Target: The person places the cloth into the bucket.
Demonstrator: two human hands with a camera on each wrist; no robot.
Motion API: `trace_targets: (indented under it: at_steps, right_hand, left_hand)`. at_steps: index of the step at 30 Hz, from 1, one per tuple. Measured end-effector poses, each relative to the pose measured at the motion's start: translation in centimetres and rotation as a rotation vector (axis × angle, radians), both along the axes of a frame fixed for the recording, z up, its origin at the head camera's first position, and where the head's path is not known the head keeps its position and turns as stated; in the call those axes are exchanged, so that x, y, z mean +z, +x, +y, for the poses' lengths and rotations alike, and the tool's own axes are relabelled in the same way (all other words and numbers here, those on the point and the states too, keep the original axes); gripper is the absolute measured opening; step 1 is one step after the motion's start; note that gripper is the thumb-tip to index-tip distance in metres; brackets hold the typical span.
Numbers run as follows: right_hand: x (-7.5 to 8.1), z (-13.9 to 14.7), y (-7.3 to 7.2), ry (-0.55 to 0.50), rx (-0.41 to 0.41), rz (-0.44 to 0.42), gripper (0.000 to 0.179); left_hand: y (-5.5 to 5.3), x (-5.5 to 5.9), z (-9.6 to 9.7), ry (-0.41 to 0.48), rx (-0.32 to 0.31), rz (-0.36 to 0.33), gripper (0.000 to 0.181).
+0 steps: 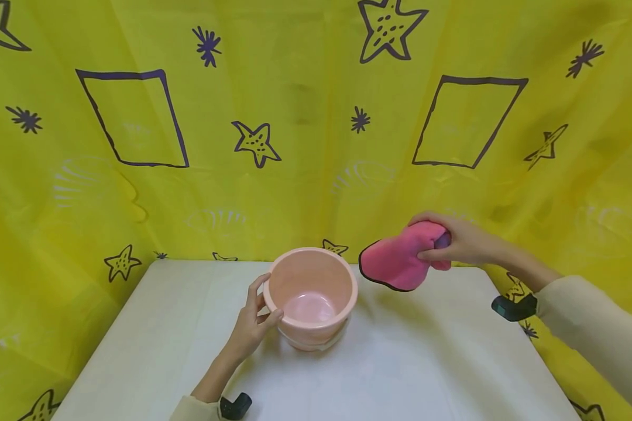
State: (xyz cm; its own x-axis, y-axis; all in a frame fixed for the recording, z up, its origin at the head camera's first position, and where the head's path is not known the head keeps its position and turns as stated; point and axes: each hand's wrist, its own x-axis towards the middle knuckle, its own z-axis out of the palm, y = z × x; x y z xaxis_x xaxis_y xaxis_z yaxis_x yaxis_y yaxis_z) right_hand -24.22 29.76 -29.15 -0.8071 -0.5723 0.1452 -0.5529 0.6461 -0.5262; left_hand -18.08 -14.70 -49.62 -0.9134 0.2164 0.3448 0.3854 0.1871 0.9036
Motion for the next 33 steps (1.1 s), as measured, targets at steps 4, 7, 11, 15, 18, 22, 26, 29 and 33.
trace_targets:
  at_steps: [4,7,11,15,18,22,26,29,33]
  right_hand:
    - [1.1,-0.7,-0.4,0.035,0.016,0.032,0.053]
    - [1.9,-1.5,-0.8,0.047,0.026,0.012,0.054]
    - [2.8,-2.7,-1.3,0.059,0.047,-0.003,0.056]
    - [3.5,-3.8,-1.6,0.070,0.062,-0.002,0.056]
    - [4.1,-4.6,-1.7,0.061,0.072,-0.007,0.055]
    - [4.8,-5.9,-1.7,0.053,0.093,0.000,0.053]
    - [5.4,-7.5,-1.8,0.071,0.121,0.005,0.053]
    - [5.6,-8.6,-1.9,0.079,0.147,0.004,0.053]
    - [5.4,-10.2,-2.1,0.087,0.175,0.003,0.053]
  left_hand:
    - [0.0,0.0,0.0,0.001,0.004,-0.001,0.077]
    - [0.0,-0.1,0.0,-0.001,0.014,0.002,0.077]
    - [0.0,-0.2,0.1,-0.002,0.016,0.002,0.077]
    - [0.1,-0.1,0.2,-0.002,0.015,-0.008,0.078]
    - [0.1,-0.1,0.2,-0.002,0.015,-0.010,0.078]
    - [0.0,-0.1,0.1,-0.004,0.014,-0.004,0.078]
    - [0.1,-0.2,0.1,-0.003,0.022,-0.008,0.078]
    - [0.1,-0.2,0.2,-0.005,0.026,-0.017,0.078]
    - [0.2,-0.2,0.1,-0.007,0.031,-0.026,0.078]
